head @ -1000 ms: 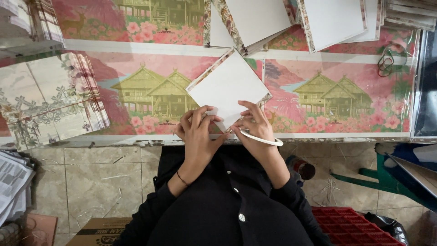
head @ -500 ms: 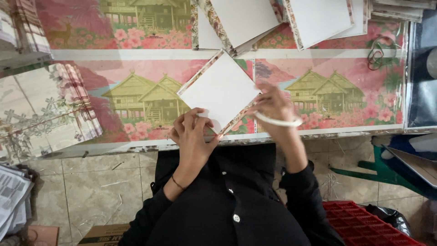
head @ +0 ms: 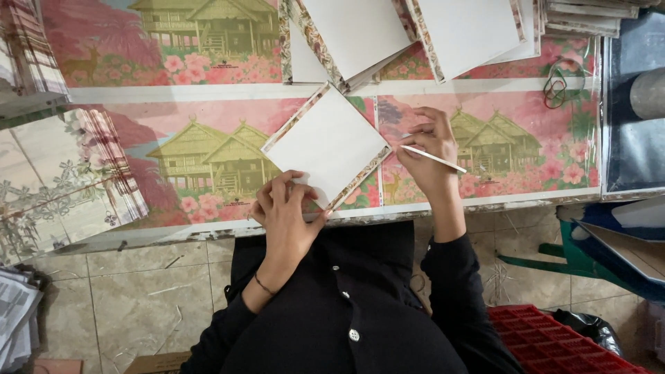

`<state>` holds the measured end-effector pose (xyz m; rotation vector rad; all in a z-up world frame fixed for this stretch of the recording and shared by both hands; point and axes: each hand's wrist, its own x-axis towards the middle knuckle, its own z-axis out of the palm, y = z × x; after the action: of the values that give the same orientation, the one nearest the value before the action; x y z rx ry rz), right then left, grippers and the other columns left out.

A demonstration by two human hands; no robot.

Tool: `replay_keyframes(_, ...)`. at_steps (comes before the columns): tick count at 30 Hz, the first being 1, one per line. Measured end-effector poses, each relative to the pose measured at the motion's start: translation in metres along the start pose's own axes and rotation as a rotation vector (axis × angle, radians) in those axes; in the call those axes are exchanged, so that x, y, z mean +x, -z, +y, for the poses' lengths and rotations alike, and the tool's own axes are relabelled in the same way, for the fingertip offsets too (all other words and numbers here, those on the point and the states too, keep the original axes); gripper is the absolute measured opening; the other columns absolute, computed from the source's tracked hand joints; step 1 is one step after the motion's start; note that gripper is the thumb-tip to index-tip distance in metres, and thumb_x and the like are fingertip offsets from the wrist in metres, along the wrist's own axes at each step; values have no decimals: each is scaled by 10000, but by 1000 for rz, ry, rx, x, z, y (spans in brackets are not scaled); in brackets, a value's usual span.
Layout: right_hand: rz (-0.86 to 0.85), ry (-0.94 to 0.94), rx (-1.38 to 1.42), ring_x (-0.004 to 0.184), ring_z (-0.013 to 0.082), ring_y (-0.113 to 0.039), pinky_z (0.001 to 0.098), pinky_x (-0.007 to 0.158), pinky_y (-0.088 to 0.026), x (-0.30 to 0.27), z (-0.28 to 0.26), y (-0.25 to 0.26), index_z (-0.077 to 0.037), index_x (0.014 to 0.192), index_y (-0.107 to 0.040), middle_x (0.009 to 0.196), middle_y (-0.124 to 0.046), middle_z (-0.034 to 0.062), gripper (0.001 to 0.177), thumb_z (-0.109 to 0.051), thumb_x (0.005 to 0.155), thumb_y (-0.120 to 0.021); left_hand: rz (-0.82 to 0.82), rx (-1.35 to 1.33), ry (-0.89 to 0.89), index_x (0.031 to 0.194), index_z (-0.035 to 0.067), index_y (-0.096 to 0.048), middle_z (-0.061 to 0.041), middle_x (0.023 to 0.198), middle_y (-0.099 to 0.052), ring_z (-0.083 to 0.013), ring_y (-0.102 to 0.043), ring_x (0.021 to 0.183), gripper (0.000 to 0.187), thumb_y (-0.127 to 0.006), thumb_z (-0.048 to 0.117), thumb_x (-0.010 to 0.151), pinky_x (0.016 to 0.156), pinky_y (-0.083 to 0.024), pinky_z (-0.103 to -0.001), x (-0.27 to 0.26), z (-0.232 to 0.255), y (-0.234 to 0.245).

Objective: The person applies glue to the spine of a book using a white glue stick, then presses the cover onto the glued area. They repeat this process for several books, stacking the finished ones on the table.

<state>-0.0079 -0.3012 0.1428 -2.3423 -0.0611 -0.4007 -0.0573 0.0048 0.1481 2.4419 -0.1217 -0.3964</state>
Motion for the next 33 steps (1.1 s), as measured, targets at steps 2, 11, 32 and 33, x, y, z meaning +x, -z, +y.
replay_keyframes(2, 6, -5, 0, 1017, 338, -760, 435, 899, -659, 1, 0, -3, -7, 884, -823, 1382, -631, 161, 128, 47, 772, -855, -13, 1, 2, 1083, 201, -655, -26, 1379, -402, -447, -287, 1404, 453, -963, 383, 805, 1056, -268, -737, 1, 1, 2)
replay_keyframes(11, -50, -44, -190, 1049, 386, -755, 500, 904, -644, -4, 20, -13, -17, 849, -805, 1402, -619, 143, 117, -87, 763, -845, 38, 32, -29, 1123, 215, -627, -18, 1411, -385, -457, -279, 1430, 487, -941, 446, 829, 1079, -264, -748, -2, -7, -14)
replay_keyframes(32, -240, 10, -212, 1114, 316, -681, 467, 1016, -543, -62, -34, -54, -128, 835, -784, 1335, -627, 39, 115, -221, 833, -851, 253, 98, 2, 1264, 290, -639, -86, 1585, -388, -434, -496, 1327, 652, -989, 439, 735, 944, -508, -665, 37, -32, 1)
replay_keyframes(33, -242, 4, -242, 1126, 297, -687, 451, 1031, -542, -64, -32, -55, -117, 819, -775, 1340, -625, 35, 150, -245, 851, -847, 237, 59, -77, 1260, 288, -626, -91, 1558, -411, -432, -511, 1314, 659, -993, 363, 718, 926, -522, -644, 42, -22, -12)
